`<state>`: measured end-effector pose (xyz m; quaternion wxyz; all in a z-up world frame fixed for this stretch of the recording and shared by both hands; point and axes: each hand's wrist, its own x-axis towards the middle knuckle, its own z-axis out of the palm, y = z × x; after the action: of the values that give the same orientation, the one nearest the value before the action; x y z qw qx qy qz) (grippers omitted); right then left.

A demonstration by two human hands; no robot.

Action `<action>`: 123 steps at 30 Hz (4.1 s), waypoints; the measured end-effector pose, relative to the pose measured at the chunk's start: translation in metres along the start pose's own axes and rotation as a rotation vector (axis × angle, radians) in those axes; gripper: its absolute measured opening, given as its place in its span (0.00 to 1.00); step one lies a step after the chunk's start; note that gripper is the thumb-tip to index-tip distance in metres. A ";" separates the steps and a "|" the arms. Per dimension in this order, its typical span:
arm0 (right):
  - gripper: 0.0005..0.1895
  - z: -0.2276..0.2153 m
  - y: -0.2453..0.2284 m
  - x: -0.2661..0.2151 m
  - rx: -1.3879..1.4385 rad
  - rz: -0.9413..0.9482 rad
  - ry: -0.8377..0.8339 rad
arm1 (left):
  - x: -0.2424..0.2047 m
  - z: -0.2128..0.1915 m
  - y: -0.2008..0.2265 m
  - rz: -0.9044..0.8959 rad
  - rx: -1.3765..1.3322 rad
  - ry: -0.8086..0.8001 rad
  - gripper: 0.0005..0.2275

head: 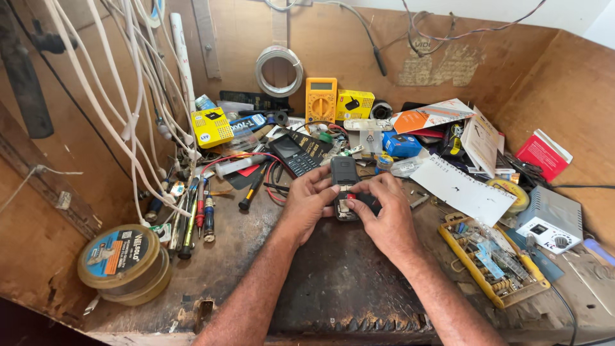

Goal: The person holds a small black electronic device and uses a screwdriver to manipulate its internal components. The person repeatedly inserts and removes the screwdriver while adjusting the device on a cluttered workbench.

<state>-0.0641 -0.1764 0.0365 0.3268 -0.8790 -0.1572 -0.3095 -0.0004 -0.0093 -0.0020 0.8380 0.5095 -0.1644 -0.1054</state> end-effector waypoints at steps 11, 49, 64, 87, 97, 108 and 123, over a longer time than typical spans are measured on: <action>0.15 -0.004 -0.003 -0.001 -0.022 0.129 -0.084 | -0.002 0.005 0.004 0.012 0.008 -0.002 0.24; 0.04 -0.002 0.031 -0.007 -0.160 0.190 0.222 | -0.002 0.015 0.000 0.181 0.286 0.100 0.29; 0.08 -0.145 0.079 -0.011 -0.471 0.222 0.217 | -0.001 0.018 0.004 0.091 0.307 0.084 0.30; 0.17 -0.225 0.124 -0.049 -0.900 0.232 -0.044 | 0.027 0.080 -0.014 0.110 0.138 -0.061 0.30; 0.03 -0.236 0.137 -0.043 -0.827 0.310 -0.090 | 0.016 0.123 -0.030 0.052 0.044 -0.075 0.31; 0.03 -0.288 0.112 -0.035 -0.707 0.490 -0.275 | 0.010 0.114 -0.025 -0.018 0.008 -0.006 0.32; 0.13 -0.263 0.110 -0.045 -1.043 0.373 -0.398 | 0.009 0.112 -0.029 -0.032 0.046 0.000 0.33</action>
<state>-0.1619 -0.4380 0.1111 -0.1354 -0.9777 0.1148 -0.1124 -0.0356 -0.1176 0.0215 0.8243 0.5312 -0.1585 -0.1150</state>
